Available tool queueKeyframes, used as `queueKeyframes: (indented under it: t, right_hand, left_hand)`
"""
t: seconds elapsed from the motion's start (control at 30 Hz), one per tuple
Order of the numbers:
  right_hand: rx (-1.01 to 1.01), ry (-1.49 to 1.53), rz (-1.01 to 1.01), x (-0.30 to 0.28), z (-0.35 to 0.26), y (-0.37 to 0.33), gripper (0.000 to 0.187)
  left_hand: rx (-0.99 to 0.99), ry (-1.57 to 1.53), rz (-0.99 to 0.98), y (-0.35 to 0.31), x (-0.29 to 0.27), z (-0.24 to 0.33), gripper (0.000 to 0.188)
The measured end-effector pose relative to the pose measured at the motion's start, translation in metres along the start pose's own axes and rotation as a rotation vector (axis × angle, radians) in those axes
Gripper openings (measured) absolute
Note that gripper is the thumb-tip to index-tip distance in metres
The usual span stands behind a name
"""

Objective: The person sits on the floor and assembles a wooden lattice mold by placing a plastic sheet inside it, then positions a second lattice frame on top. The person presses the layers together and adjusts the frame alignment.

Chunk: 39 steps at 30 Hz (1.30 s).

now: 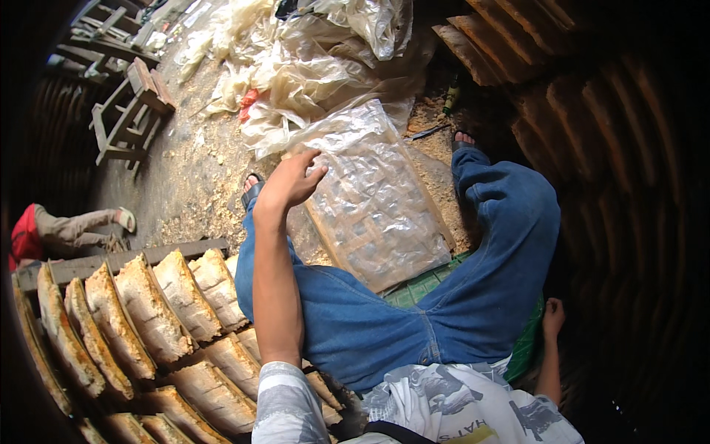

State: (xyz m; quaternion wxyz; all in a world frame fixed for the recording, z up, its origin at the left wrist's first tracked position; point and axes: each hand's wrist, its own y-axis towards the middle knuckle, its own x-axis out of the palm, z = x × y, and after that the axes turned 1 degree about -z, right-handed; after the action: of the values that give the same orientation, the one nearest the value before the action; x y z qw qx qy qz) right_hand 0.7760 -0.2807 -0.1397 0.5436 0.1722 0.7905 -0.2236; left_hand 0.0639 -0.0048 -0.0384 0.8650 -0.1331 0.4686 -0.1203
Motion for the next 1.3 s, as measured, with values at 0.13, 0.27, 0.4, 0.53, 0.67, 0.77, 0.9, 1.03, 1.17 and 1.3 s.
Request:
queueKeyframes:
  t: [0.13, 0.27, 0.4, 0.53, 0.67, 0.77, 0.9, 1.03, 1.17, 1.3]
  right_hand:
    - [0.068, -0.002, -0.069, 0.01, 0.01, -0.017, 0.025]
    - [0.254, 0.121, 0.085, 0.012, 0.02, -0.028, 0.029]
    - [0.26, -0.177, 0.159, -0.021, 0.131, -0.027, 0.036]
    - [0.411, -0.327, 0.061, -0.05, 0.168, -0.07, 0.042]
    - [0.494, -0.378, 0.142, -0.085, 0.231, -0.106, 0.052]
    - [0.623, -0.378, 0.155, -0.09, 0.239, -0.14, 0.052]
    - [0.733, -0.38, 0.176, -0.096, 0.245, -0.166, 0.053]
    - [0.81, -0.376, 0.21, -0.103, 0.249, -0.174, 0.054]
    - [0.884, -0.37, 0.252, -0.109, 0.251, -0.183, 0.055]
    - [0.947, -0.365, 0.289, -0.11, 0.248, -0.189, 0.056]
  left_hand:
    - [0.003, -0.04, 0.004, -0.006, 0.002, 0.002, 0.05]
    - [-0.007, 0.002, -0.028, -0.003, 0.001, 0.004, 0.05]
    - [-0.003, 0.032, -0.082, 0.007, 0.013, 0.003, 0.049]
    - [0.014, -0.003, -0.077, -0.002, 0.013, 0.012, 0.049]
    - [-0.061, -0.058, -0.105, -0.011, 0.028, -0.005, 0.051]
    - [-0.045, 0.032, -0.144, -0.006, 0.035, 0.008, 0.051]
    - [-0.023, 0.114, -0.183, -0.005, 0.049, -0.001, 0.052]
    - [-0.083, 0.033, -0.223, -0.01, 0.051, -0.009, 0.052]
    - [-0.055, 0.02, -0.22, -0.007, 0.053, 0.008, 0.05]
    - [-0.025, 0.026, -0.197, -0.003, 0.055, 0.007, 0.049]
